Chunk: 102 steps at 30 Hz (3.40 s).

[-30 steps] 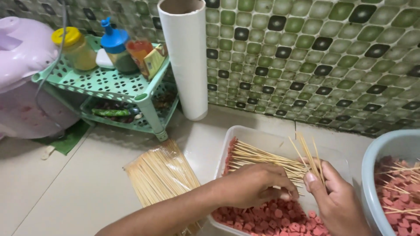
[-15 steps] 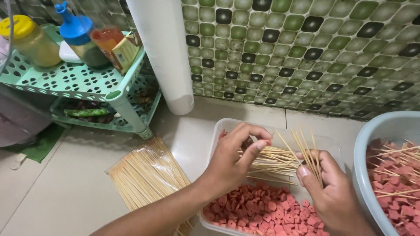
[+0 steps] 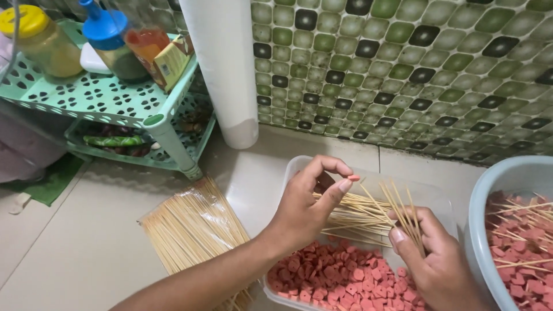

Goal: Skewering small pieces of pink sausage onto wooden sticks for snack preparation.

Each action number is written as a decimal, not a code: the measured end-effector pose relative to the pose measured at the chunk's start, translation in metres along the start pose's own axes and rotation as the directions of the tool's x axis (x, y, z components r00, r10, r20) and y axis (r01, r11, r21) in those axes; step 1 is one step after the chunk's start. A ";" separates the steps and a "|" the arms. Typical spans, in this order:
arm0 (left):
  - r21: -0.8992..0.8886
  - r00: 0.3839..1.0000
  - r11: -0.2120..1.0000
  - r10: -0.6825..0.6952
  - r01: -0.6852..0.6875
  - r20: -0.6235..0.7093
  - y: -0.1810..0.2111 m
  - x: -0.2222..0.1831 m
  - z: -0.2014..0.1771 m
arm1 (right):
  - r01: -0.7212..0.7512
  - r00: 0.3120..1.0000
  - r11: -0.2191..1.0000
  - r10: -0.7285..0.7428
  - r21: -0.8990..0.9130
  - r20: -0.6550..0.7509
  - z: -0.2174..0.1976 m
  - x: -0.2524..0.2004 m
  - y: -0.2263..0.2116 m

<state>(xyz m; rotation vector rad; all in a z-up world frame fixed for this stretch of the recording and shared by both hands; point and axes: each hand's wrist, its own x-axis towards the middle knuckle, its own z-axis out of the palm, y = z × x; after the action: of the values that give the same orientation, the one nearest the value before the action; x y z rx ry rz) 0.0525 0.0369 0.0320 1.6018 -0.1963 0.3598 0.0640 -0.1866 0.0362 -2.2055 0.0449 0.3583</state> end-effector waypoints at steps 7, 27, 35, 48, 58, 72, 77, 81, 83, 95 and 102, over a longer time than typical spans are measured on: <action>0.062 0.999 0.997 0.035 -0.036 0.025 0.003 -0.001 -0.002 | 0.207 0.978 0.978 -0.207 -0.018 -0.024 0.000 0.008 0.021; 0.234 0.974 0.946 0.224 -0.223 0.023 0.008 -0.008 0.003 | 0.144 0.990 0.989 -0.144 -0.039 -0.003 -0.001 0.001 0.008; 0.232 0.971 0.943 0.235 -0.238 0.041 0.006 -0.007 0.002 | 0.191 0.982 0.978 -0.191 -0.082 0.011 -0.002 0.006 0.019; 0.165 0.971 0.957 0.235 -0.240 0.054 0.003 -0.007 0.001 | 0.209 0.978 0.974 -0.207 -0.084 0.028 -0.002 0.006 0.021; 0.158 0.966 0.953 0.252 -0.257 0.054 0.001 -0.007 0.001 | 0.138 0.990 0.986 -0.135 -0.092 0.044 -0.002 0.005 0.022; 0.272 0.950 0.912 0.309 -0.307 0.034 -0.006 -0.003 0.000 | 0.236 0.972 0.970 -0.236 -0.051 0.005 -0.003 0.003 0.025; 0.261 0.948 0.912 0.314 -0.317 0.054 -0.003 -0.004 0.002 | 0.253 0.967 0.966 -0.254 -0.046 -0.011 -0.002 0.005 0.031; 0.265 0.951 0.913 0.302 -0.310 0.071 -0.002 -0.004 0.002 | 0.273 0.962 0.961 -0.274 -0.039 -0.018 -0.001 0.008 0.034; 0.263 0.950 0.913 0.305 -0.311 0.066 -0.002 -0.004 0.003 | 0.259 0.965 0.964 -0.261 -0.066 -0.031 0.000 0.007 0.032; 0.235 0.950 0.920 0.308 -0.312 0.054 0.000 -0.005 0.002 | 0.305 0.952 0.952 -0.305 0.006 -0.022 0.000 0.009 0.039; 0.246 0.959 0.929 0.284 -0.277 0.008 -0.003 -0.005 0.001 | 0.380 0.924 0.921 -0.381 0.089 -0.004 0.001 0.012 0.045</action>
<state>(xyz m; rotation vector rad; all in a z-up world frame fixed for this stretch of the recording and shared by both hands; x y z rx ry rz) 0.0487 0.0357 0.0279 1.8153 -0.3741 0.6488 0.0681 -0.2124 -0.0028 -2.0647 -0.3662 0.1482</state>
